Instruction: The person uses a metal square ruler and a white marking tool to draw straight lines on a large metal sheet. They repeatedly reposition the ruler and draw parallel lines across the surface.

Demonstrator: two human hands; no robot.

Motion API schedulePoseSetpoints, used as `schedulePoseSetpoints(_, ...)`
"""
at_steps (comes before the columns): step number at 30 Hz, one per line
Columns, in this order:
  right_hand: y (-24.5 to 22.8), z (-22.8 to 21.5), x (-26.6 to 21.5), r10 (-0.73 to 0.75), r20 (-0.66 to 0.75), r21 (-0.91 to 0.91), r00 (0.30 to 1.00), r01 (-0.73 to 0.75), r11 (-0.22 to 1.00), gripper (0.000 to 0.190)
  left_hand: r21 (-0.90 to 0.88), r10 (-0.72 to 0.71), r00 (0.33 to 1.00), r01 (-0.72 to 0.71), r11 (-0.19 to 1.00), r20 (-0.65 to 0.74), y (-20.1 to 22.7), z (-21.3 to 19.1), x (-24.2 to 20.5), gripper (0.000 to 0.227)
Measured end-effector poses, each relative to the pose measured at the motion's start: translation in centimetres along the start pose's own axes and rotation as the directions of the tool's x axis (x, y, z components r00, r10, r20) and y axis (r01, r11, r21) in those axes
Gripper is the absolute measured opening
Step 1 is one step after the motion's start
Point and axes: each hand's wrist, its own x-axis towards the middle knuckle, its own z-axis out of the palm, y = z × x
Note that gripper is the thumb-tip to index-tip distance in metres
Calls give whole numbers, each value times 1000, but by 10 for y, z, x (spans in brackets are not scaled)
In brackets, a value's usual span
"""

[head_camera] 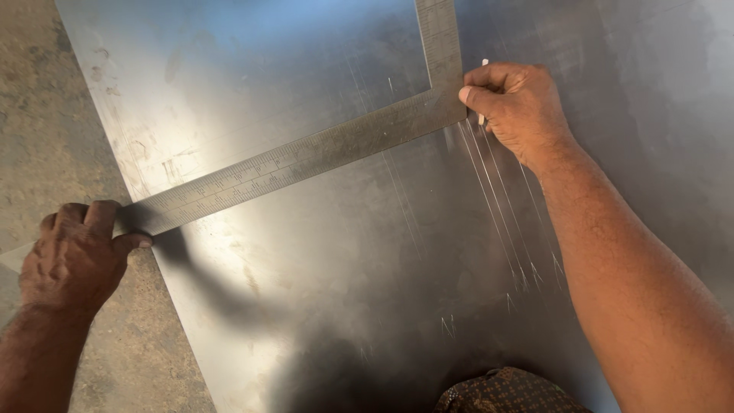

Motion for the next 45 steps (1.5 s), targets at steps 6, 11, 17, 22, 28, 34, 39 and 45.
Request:
schedulePoseSetpoints(6, 0, -1, 6, -17, 2, -130, 1000, 17, 991, 17, -167, -19, 987, 46, 985, 160, 7, -19, 16, 61)
schedulePoseSetpoints(11, 3, -3, 12, 21, 42, -200, 999, -12, 980, 21, -305, -56, 982, 110, 946, 180, 11, -34, 14, 58)
schedulePoseSetpoints(17, 3, -5, 11, -82, 63, -172, 995, 92, 981, 21, -405, -146, 986, 168, 899, 84, 17, -31, 1, 65)
schedulePoseSetpoints(22, 1, -9, 8, 30, 91, -130, 995, -18, 991, 21, -339, -219, 975, 221, 915, 43, 24, -30, -8, 63)
schedulePoseSetpoints(28, 0, -12, 7, 17, 106, -126, 994, -3, 992, 23, -353, -228, 972, 195, 915, -52, 29, -29, -18, 59)
schedulePoseSetpoints(34, -1, -9, 8, 26, 110, -165, 994, -8, 986, 24, -357, -197, 979, 167, 919, -49, 25, -31, -14, 58)
schedulePoseSetpoints(39, -2, -9, 8, 38, 105, -184, 994, -18, 983, 23, -348, -204, 979, 188, 919, -10, 25, -31, -14, 60)
schedulePoseSetpoints(45, 2, -4, 4, -34, 66, -160, 997, 44, 986, 18, -303, -96, 993, 113, 946, 71, 14, -35, -5, 65)
